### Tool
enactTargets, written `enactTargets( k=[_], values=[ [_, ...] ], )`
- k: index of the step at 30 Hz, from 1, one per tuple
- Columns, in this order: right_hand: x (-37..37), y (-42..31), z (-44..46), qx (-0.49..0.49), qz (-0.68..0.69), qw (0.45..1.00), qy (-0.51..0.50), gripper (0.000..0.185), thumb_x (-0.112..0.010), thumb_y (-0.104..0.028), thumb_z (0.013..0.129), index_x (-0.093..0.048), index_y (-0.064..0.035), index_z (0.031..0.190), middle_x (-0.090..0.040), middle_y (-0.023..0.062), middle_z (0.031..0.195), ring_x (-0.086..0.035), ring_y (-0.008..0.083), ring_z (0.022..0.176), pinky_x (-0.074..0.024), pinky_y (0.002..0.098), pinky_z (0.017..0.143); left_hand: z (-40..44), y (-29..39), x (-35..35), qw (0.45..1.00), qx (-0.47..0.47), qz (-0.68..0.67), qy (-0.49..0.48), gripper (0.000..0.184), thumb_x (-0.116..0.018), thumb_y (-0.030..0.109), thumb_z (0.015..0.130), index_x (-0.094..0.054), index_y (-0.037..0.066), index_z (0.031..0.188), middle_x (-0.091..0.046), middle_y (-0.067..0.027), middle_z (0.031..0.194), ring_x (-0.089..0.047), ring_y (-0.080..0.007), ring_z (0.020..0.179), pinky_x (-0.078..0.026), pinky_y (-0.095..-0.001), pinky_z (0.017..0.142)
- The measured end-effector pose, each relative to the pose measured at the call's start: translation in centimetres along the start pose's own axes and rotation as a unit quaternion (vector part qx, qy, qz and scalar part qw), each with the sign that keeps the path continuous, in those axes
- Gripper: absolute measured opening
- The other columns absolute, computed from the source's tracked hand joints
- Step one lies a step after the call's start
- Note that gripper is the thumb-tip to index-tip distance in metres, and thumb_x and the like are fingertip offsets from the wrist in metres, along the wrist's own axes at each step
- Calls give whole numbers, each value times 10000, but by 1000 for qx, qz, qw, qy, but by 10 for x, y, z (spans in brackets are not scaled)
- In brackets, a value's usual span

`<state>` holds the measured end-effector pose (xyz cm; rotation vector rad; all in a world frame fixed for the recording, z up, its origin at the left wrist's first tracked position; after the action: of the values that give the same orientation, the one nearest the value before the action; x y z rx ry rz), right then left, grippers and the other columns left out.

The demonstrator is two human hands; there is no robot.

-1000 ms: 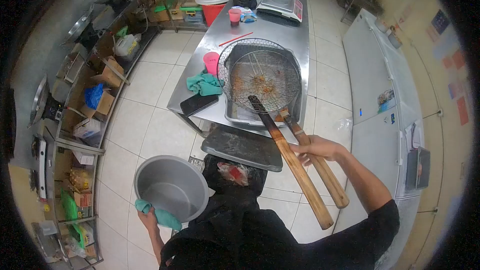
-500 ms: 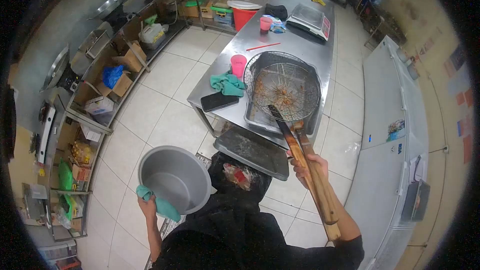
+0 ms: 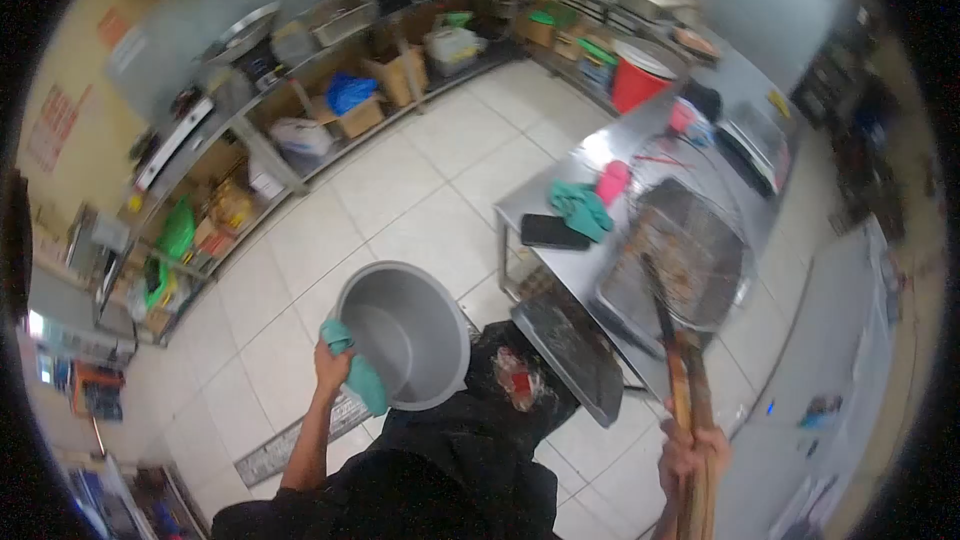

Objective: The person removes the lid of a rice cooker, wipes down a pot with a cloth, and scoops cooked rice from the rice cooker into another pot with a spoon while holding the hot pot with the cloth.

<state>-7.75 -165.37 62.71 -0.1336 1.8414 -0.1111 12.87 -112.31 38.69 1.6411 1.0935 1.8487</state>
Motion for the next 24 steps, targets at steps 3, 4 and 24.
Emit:
enactTargets(
  k=[3, 4, 24],
  values=[
    [-4, -4, -15, -2, 2, 999, 42, 623, -466, -134, 863, -240, 143, 1373, -435, 104, 832, -490, 145, 528, -441, 282, 462, 1, -8, -4, 999, 23, -34, 6, 432, -696, 56, 669, -602, 25, 1090, -664, -125, 1005, -643, -284, 931, -494, -384, 860],
    [-8, -3, -17, -6, 0, 1000, 25, 608, -444, -135, 867, -233, 128, 1373, -446, 118, 853, -534, 174, 577, -475, 307, 513, 2, -9, -4, 999, 37, -25, 20, 417, -689, 40, 675, -604, 26, 1083, -664, -118, 1003, -641, -268, 940, -496, -373, 855],
    [233, -5, 275, -36, -178, 983, -40, 571, -451, -164, 876, -307, 131, 1343, -527, 168, 916, -651, 255, 708, -567, 322, 539, 50, -336, -114, 927, 157, -230, 252, 450, -626, -23, 684, -592, 18, 1131, -649, -90, 1040, -625, -231, 930, -499, -355, 825]
  ],
)
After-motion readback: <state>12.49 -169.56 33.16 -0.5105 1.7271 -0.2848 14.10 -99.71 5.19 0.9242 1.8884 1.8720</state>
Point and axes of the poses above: each hand's wrist, its own z-axis towards the middle knuckle, its own x-axis out of the back of the hand, y = z × x, the point moved 3 cm from there along z, towards the middle knuckle
